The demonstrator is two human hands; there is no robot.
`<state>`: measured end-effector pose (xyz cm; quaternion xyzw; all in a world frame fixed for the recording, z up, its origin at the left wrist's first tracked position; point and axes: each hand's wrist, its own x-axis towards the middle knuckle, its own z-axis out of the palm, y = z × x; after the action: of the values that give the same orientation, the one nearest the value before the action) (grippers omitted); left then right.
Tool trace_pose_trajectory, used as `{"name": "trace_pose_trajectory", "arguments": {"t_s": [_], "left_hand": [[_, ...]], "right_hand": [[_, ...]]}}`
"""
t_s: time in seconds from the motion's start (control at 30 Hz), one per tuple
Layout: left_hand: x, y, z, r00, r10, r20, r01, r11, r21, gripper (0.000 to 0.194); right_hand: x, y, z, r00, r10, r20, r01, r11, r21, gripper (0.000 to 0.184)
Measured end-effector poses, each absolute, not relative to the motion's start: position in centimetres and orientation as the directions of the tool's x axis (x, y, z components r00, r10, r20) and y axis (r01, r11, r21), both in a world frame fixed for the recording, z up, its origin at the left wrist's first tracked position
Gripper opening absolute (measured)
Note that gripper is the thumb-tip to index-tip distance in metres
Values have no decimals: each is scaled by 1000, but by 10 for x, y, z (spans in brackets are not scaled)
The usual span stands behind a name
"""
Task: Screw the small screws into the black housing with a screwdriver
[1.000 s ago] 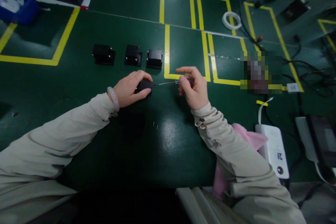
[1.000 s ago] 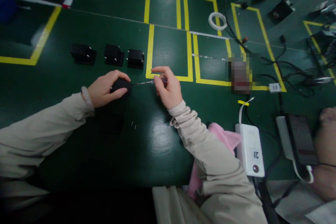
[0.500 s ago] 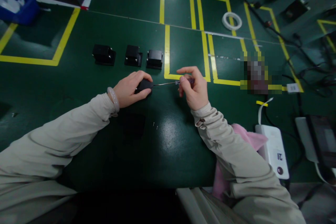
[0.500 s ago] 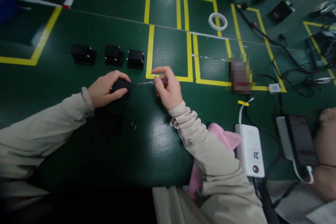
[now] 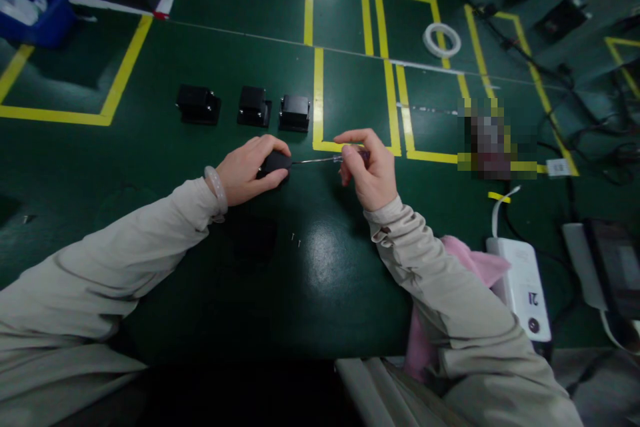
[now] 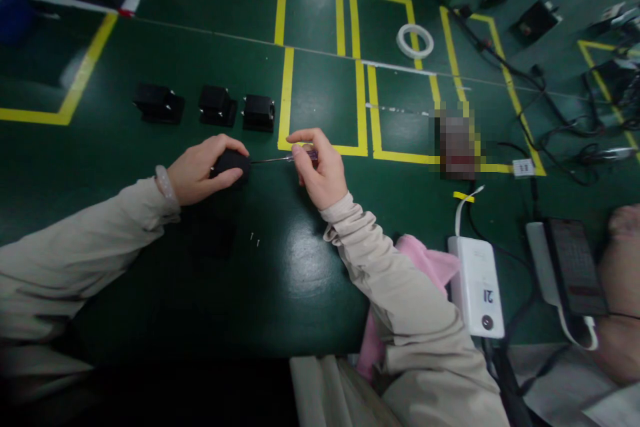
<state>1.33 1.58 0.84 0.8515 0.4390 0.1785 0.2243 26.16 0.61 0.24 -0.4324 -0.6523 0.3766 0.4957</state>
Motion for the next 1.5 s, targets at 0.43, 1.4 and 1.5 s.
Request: {"name": "trace_pose_trajectory", "arguments": {"t_s": [0.43, 1.4, 1.5], "left_hand": [[13, 15, 9, 544, 833, 100, 669, -503, 548, 46], [14, 15, 10, 534, 842, 79, 681, -484, 550, 43], [14, 15, 9, 533, 842, 86, 677, -485, 553, 43]], "right_hand": [[261, 4, 3, -127, 942, 312, 177, 331, -927, 32], [260, 6, 1, -129, 951, 281, 187, 302, -935, 39], [260, 6, 2, -136, 948, 289, 193, 311, -931, 39]]}}
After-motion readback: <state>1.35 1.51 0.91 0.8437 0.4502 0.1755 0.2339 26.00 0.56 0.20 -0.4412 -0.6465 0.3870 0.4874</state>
